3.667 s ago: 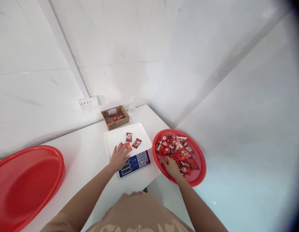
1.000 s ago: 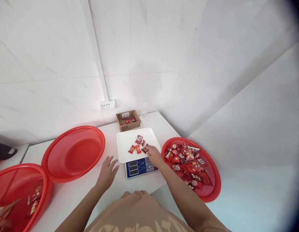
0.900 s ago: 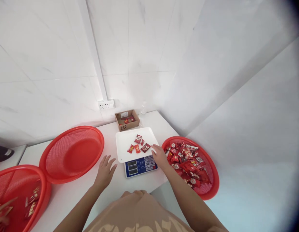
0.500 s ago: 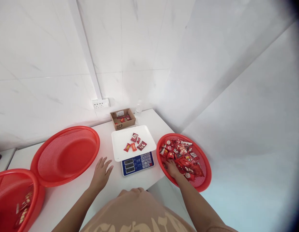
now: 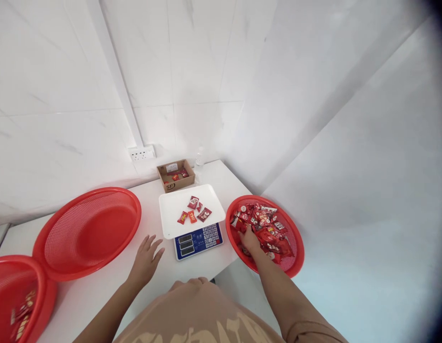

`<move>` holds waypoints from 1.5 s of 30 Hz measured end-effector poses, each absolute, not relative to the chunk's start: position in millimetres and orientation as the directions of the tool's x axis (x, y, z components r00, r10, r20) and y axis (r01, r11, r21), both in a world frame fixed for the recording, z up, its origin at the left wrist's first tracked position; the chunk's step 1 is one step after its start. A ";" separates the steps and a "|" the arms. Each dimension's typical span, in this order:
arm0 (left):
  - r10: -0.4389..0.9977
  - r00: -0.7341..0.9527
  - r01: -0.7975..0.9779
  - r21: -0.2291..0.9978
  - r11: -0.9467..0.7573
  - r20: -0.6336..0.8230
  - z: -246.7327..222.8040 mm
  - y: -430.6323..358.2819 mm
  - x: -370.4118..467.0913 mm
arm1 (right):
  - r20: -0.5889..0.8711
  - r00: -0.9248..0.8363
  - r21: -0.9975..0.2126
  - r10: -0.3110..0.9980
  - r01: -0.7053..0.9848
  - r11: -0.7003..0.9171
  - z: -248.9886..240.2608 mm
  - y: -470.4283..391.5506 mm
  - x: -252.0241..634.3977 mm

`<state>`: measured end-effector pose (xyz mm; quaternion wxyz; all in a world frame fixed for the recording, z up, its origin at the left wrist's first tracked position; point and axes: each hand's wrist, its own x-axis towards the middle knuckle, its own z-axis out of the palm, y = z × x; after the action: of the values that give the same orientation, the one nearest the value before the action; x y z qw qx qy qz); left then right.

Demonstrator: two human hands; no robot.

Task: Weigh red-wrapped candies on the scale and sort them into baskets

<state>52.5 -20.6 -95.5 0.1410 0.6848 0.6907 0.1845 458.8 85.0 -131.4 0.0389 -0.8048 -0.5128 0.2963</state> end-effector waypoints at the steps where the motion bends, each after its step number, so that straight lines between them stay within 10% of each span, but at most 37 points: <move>1: 0.999 -0.027 0.893 0.450 0.004 0.045 -95.6 -21.3 51.9 | -0.445 0.302 -0.369 0.843 0.796 -0.480 -129.9 87.9 458.7; 27: 0.999 -0.003 0.896 0.444 -0.014 0.036 -94.9 -21.3 57.5 | -0.452 0.296 -0.116 0.841 0.916 -0.384 -104.7 90.9 458.1; 36: 0.999 0.009 0.895 0.446 -0.031 0.052 -91.6 -22.7 56.7 | -0.382 0.244 -0.163 0.891 0.932 -0.325 -106.9 85.4 457.8; 45: 0.998 0.017 0.880 0.473 -0.044 0.061 -95.9 -22.6 58.5 | -0.424 0.189 -0.459 0.886 0.798 -0.390 -104.2 59.2 487.7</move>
<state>58.5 -22.6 -95.9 0.1532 0.6966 0.6741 0.1922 487.7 59.2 -104.2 0.0676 -0.7680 -0.5482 0.3241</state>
